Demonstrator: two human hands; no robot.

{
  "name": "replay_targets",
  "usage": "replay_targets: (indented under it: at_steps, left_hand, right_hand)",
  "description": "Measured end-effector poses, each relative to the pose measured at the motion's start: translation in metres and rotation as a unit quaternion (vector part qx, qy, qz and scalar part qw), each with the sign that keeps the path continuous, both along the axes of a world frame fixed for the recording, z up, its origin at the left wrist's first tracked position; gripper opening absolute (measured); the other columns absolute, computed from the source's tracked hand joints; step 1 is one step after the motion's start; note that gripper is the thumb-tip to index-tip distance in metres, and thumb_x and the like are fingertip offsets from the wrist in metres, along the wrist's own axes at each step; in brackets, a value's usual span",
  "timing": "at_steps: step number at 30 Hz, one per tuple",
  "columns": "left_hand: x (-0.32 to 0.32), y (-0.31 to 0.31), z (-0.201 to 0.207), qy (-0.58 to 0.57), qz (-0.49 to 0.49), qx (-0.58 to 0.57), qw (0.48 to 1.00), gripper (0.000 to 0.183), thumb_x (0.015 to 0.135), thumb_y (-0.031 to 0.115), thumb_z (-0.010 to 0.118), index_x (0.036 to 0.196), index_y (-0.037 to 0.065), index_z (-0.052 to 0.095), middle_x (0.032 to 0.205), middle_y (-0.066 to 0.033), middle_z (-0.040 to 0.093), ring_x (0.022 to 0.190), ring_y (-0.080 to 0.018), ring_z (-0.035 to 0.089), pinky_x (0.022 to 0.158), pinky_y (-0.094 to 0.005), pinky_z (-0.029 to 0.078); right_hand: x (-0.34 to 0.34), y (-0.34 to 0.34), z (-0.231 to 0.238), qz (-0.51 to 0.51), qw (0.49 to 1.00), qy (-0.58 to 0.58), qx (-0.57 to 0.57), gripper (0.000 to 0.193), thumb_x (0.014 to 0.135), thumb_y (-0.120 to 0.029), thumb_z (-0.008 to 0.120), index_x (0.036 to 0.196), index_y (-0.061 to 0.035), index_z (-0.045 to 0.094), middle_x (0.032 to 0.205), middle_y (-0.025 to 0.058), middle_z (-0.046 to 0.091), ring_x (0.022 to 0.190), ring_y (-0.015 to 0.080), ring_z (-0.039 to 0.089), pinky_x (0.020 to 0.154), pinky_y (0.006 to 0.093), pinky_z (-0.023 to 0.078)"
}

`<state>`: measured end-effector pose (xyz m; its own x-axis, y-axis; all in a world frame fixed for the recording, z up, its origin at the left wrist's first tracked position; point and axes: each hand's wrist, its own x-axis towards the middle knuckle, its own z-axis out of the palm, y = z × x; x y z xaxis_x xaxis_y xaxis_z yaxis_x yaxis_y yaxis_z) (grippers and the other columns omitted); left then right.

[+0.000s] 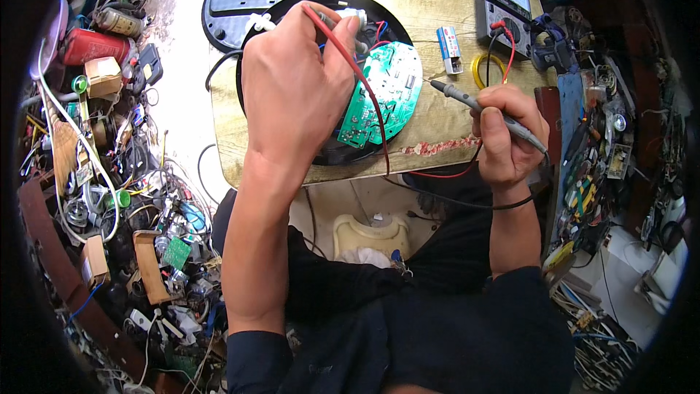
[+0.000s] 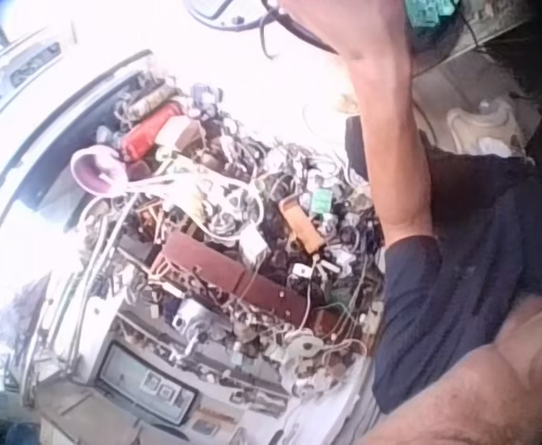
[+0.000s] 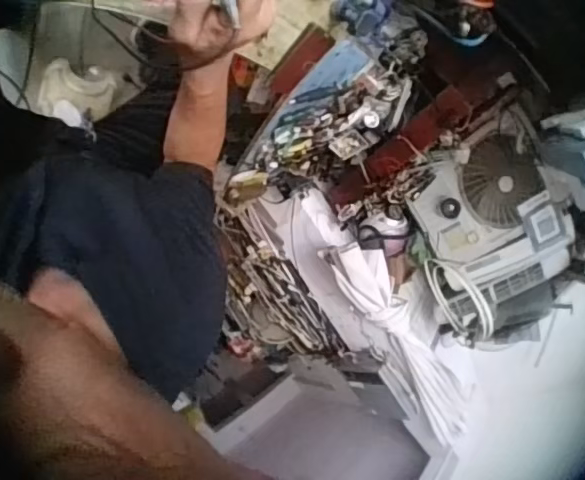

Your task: The person uses a multimeter to test various points on a green circuit board. They repeatedly touch the probes to different components and check the multimeter display for readings.

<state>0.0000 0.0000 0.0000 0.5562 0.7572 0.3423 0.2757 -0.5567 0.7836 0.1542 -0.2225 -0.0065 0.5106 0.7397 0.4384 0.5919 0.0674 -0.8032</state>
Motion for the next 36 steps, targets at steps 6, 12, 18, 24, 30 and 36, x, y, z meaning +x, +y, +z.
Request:
replay_targets:
  at_steps: [6,12,18,24,30,36]
  left_hand:
    - [0.000,0.002,-0.005,-0.018,-0.006,0.027,0.999,0.024,0.098,0.021,0.080,0.090,0.000,0.073,0.060,-0.0149,0.065,0.050,-0.0306,0.065,0.052,-0.0374,0.049]
    - [-0.001,0.001,-0.005,-0.005,-0.010,0.018,1.000,0.026,0.098,0.023,0.080,0.088,0.000,0.072,0.060,-0.0154,0.065,0.051,-0.0323,0.066,0.052,-0.0393,0.050]
    - [0.000,0.001,-0.004,0.000,-0.006,0.023,1.000,0.025,0.098,0.023,0.080,0.087,0.001,0.073,0.060,-0.0164,0.065,0.052,-0.0345,0.066,0.053,-0.0403,0.052]
    - [-0.003,0.004,-0.003,0.044,-0.009,0.050,0.998,0.026,0.101,0.023,0.080,0.099,-0.003,0.078,0.066,-0.0102,0.072,0.057,-0.0126,0.068,0.056,-0.0302,0.052]
    - [0.000,0.004,-0.004,0.018,-0.006,0.038,0.999,0.024,0.097,0.023,0.081,0.090,0.000,0.075,0.063,-0.0165,0.068,0.057,-0.0300,0.069,0.056,-0.0389,0.054]
    - [0.000,0.005,-0.005,0.008,-0.005,0.038,0.999,0.024,0.095,0.022,0.082,0.087,0.001,0.074,0.062,-0.0203,0.067,0.057,-0.0387,0.070,0.057,-0.0433,0.055]
  right_hand:
    - [-0.004,-0.002,0.000,0.000,1.000,0.012,0.006,0.011,0.098,-0.005,0.070,0.108,0.0005,0.069,0.088,0.0125,0.071,0.066,0.0186,0.063,0.061,0.0324,0.049]
    - [-0.005,-0.005,0.001,-0.004,1.000,-0.012,-0.002,0.008,0.097,-0.004,0.071,0.104,0.0003,0.070,0.086,0.0124,0.071,0.066,0.0193,0.063,0.061,0.0328,0.049]
    - [-0.009,-0.005,0.001,-0.003,1.000,-0.007,0.007,0.008,0.097,-0.005,0.071,0.103,0.0005,0.070,0.085,0.0122,0.071,0.066,0.0196,0.063,0.061,0.0334,0.048]
    - [-0.009,-0.006,0.003,0.006,1.000,0.001,-0.009,0.009,0.095,-0.003,0.071,0.102,0.0007,0.069,0.085,0.0123,0.072,0.067,0.0215,0.064,0.062,0.0344,0.050]
    - [-0.006,-0.005,0.004,0.053,0.997,-0.052,0.001,0.009,0.092,-0.003,0.071,0.101,-0.0010,0.068,0.085,0.0141,0.073,0.069,0.0263,0.069,0.066,0.0365,0.055]
    - [-0.004,0.000,0.009,0.120,0.987,-0.103,0.010,0.012,0.089,-0.006,0.073,0.100,-0.0032,0.068,0.082,0.0131,0.073,0.066,0.0279,0.069,0.063,0.0379,0.053]
